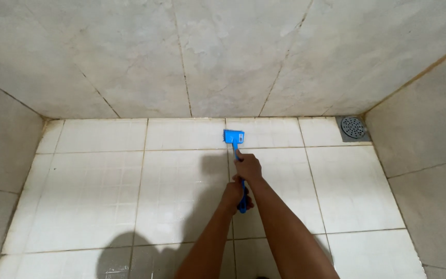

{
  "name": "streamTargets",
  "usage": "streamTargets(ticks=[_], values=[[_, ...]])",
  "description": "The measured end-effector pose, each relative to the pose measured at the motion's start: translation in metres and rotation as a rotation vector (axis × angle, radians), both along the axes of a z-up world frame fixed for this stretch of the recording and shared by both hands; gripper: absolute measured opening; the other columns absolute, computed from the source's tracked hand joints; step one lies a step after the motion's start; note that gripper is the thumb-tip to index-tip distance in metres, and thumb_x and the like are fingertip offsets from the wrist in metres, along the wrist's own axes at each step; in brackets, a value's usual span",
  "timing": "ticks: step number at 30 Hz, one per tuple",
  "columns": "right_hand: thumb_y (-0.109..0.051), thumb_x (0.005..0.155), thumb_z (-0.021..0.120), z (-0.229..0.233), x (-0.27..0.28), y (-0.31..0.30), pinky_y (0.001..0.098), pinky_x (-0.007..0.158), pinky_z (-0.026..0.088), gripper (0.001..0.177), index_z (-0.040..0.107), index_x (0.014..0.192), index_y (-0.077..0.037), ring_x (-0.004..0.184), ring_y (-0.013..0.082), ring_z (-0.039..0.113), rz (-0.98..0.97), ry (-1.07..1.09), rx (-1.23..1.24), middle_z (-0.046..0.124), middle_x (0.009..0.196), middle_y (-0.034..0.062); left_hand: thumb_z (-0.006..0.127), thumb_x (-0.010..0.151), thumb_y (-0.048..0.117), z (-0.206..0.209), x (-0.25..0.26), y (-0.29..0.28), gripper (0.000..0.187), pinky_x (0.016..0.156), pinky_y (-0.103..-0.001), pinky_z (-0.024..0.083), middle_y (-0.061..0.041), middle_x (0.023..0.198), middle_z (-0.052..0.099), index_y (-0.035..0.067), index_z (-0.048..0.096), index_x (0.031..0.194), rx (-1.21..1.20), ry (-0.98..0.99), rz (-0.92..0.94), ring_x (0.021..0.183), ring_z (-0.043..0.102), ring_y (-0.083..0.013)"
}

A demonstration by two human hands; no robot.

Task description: The person uses a blue scrubbing brush to clean the grout lines between white floor tiles in a shower. They scrub the corner and along the base of the wall, moving systematically along the grout lines.

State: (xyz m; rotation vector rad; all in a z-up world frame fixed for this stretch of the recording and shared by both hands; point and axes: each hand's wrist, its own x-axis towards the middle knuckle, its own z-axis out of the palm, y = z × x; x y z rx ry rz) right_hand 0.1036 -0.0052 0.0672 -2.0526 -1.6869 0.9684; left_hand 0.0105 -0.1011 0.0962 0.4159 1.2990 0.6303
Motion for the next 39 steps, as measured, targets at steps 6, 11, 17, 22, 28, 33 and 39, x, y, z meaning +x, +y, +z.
streamTargets(ticks=[6,11,17,22,28,33,39], values=[[-0.039,0.090,0.071,0.018,-0.003,-0.015,0.0437,0.089,0.057,0.037,0.073,0.127,-0.030,0.102,0.0324,0.073,-0.017,-0.024,0.000,0.077,0.107,0.0115,0.035,0.103,0.064,0.002,0.003,-0.017,0.073,0.043,-0.043,0.056,-0.017,0.062,0.060,-0.003,0.056,0.085,0.018,-0.036,0.024,0.047,0.065,-0.0311],[-0.038,0.091,0.070,0.012,-0.002,-0.015,0.0432,0.090,0.058,0.036,0.074,0.125,-0.028,0.102,0.0312,0.074,-0.013,-0.017,0.013,0.077,0.108,0.0106,0.039,0.103,0.063,0.010,0.002,-0.018,0.070,0.043,-0.044,0.055,-0.017,0.063,0.060,-0.002,0.055,0.085,0.020,-0.039,0.025,0.048,0.065,-0.0311],[-0.036,0.088,0.071,0.014,0.000,-0.005,0.0438,0.089,0.058,0.040,0.073,0.128,-0.030,0.102,0.0329,0.072,-0.003,-0.040,0.059,0.076,0.108,0.0122,0.039,0.104,0.062,0.008,0.003,-0.004,0.069,0.042,-0.044,0.055,-0.017,0.063,0.060,-0.003,0.054,0.086,0.007,-0.047,0.015,0.047,0.064,-0.0311],[-0.039,0.091,0.070,0.005,0.003,0.013,0.0431,0.089,0.058,0.037,0.074,0.126,-0.030,0.100,0.0327,0.074,-0.010,-0.039,0.005,0.077,0.108,0.0124,0.038,0.104,0.058,0.007,0.005,0.012,0.065,0.042,-0.045,0.055,-0.016,0.066,0.059,-0.003,0.054,0.089,0.004,-0.045,0.011,0.048,0.064,-0.0308],[-0.037,0.089,0.071,-0.013,0.008,0.036,0.0439,0.086,0.058,0.038,0.074,0.126,-0.028,0.100,0.0341,0.073,-0.016,-0.029,0.123,0.076,0.109,0.0129,0.032,0.105,0.057,0.006,0.006,0.033,0.065,0.042,-0.044,0.055,-0.016,0.068,0.060,-0.002,0.055,0.092,0.057,-0.046,-0.007,0.049,0.064,-0.0291],[-0.035,0.089,0.070,0.004,0.002,0.050,0.0433,0.087,0.058,0.041,0.073,0.129,-0.031,0.101,0.0329,0.073,-0.024,-0.021,0.082,0.077,0.109,0.0123,0.034,0.105,0.061,0.000,0.005,0.049,0.071,0.040,-0.044,0.053,-0.017,0.065,0.059,-0.004,0.054,0.085,0.063,-0.057,0.014,0.046,0.063,-0.0296],[-0.036,0.089,0.071,0.007,-0.003,0.071,0.0425,0.088,0.058,0.040,0.072,0.128,-0.030,0.101,0.0320,0.074,-0.030,-0.018,0.065,0.077,0.108,0.0114,0.035,0.105,0.061,0.015,-0.001,0.073,0.070,0.041,-0.044,0.054,-0.017,0.068,0.058,-0.004,0.053,0.086,0.016,-0.017,0.011,0.047,0.063,-0.0312]])
